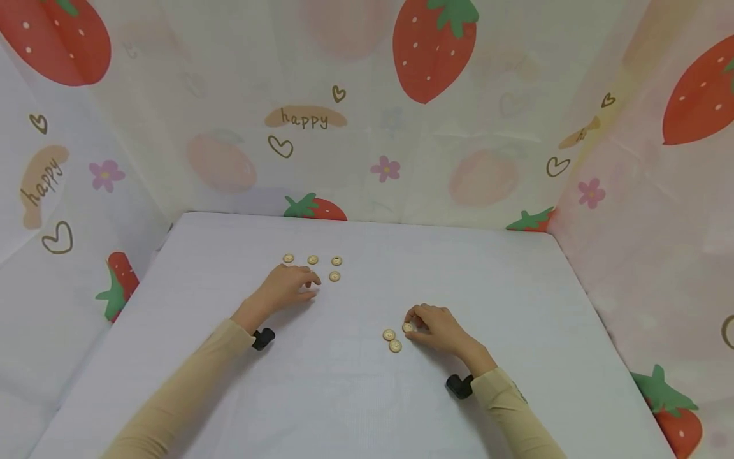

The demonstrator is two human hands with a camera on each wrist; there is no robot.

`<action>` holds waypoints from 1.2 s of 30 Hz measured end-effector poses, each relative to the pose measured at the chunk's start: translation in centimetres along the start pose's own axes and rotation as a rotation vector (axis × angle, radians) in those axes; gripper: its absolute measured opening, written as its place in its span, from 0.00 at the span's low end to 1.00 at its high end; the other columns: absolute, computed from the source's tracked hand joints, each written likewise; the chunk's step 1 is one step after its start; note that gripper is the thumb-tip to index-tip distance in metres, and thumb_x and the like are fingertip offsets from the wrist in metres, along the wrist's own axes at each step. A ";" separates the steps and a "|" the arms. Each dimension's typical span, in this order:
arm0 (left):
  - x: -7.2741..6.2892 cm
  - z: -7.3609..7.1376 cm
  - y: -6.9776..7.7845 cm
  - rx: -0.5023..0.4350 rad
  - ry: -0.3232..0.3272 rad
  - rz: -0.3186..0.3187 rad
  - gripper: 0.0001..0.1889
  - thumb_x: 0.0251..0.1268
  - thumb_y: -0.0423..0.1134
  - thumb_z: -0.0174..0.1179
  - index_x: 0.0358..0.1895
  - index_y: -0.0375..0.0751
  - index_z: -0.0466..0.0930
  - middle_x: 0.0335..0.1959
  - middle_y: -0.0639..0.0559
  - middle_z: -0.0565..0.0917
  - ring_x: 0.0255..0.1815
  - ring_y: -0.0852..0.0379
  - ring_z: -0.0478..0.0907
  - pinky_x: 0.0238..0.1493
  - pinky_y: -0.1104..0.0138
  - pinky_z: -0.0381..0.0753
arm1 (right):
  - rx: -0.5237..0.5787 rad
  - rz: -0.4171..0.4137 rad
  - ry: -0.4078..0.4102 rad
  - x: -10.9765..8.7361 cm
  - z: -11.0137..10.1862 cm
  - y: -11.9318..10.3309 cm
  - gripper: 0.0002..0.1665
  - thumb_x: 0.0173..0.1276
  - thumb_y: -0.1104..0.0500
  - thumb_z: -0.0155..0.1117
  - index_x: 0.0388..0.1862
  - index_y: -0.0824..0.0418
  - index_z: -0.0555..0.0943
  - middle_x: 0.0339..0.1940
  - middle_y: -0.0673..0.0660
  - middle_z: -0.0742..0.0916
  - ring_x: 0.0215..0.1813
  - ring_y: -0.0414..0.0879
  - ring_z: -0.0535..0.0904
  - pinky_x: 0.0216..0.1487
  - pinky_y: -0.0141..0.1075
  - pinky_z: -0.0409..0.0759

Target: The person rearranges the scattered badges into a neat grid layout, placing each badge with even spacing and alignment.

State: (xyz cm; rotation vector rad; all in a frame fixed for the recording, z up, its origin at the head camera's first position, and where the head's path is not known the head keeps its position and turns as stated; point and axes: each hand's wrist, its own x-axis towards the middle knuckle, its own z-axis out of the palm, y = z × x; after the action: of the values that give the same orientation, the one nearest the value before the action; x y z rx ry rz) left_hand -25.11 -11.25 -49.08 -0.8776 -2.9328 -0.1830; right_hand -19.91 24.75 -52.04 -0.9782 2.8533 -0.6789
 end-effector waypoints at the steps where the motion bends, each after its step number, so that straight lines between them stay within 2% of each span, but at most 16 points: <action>1: 0.1 0.0 0.4 -0.007 -0.001 0.008 0.11 0.58 0.45 0.62 0.44 0.51 0.82 0.33 0.56 0.82 0.35 0.58 0.79 0.40 0.59 0.74 | -0.002 0.000 -0.001 0.0 0.0 0.0 0.12 0.61 0.51 0.64 0.41 0.54 0.77 0.31 0.45 0.78 0.34 0.37 0.71 0.38 0.32 0.72; 8: 0.7 0.5 2.8 -0.050 -0.002 0.058 0.11 0.57 0.45 0.63 0.43 0.52 0.83 0.35 0.57 0.83 0.35 0.59 0.79 0.44 0.58 0.73 | 0.003 -0.023 0.001 0.0 -0.1 0.0 0.12 0.62 0.52 0.63 0.42 0.55 0.77 0.32 0.46 0.78 0.35 0.38 0.71 0.38 0.33 0.72; 17: 1.1 0.9 5.8 -0.061 -0.030 0.130 0.12 0.57 0.47 0.63 0.44 0.53 0.83 0.35 0.58 0.82 0.36 0.61 0.79 0.41 0.61 0.73 | -0.007 -0.018 -0.008 0.1 0.0 0.0 0.12 0.62 0.51 0.63 0.42 0.55 0.77 0.32 0.46 0.78 0.35 0.38 0.72 0.38 0.33 0.72; 22: 1.3 1.2 7.0 -0.074 -0.044 0.150 0.12 0.58 0.48 0.61 0.45 0.54 0.82 0.36 0.58 0.82 0.36 0.60 0.78 0.44 0.60 0.73 | -0.002 -0.022 0.001 0.1 0.0 -0.1 0.12 0.62 0.52 0.64 0.42 0.55 0.77 0.31 0.46 0.78 0.35 0.38 0.72 0.38 0.33 0.71; 28: 1.5 1.3 8.5 -0.093 -0.053 0.199 0.12 0.58 0.49 0.61 0.45 0.54 0.82 0.36 0.59 0.82 0.36 0.61 0.78 0.41 0.62 0.73 | -0.004 -0.015 0.017 0.1 0.1 -0.1 0.12 0.61 0.53 0.65 0.41 0.55 0.77 0.31 0.46 0.79 0.35 0.39 0.72 0.38 0.33 0.72; 36: 2.0 1.6 10.3 -0.116 -0.078 0.231 0.13 0.57 0.50 0.62 0.45 0.55 0.82 0.37 0.61 0.81 0.37 0.63 0.78 0.40 0.65 0.73 | -0.004 -0.002 0.007 0.2 0.1 0.0 0.12 0.61 0.51 0.65 0.41 0.54 0.77 0.30 0.45 0.78 0.34 0.38 0.71 0.37 0.32 0.71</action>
State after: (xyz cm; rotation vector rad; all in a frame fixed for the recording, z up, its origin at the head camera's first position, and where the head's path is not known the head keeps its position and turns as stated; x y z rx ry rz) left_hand -21.17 -1.35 -49.49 -1.2582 -2.8834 -0.3128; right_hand -20.00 24.62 -52.11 -0.9814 2.8616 -0.6779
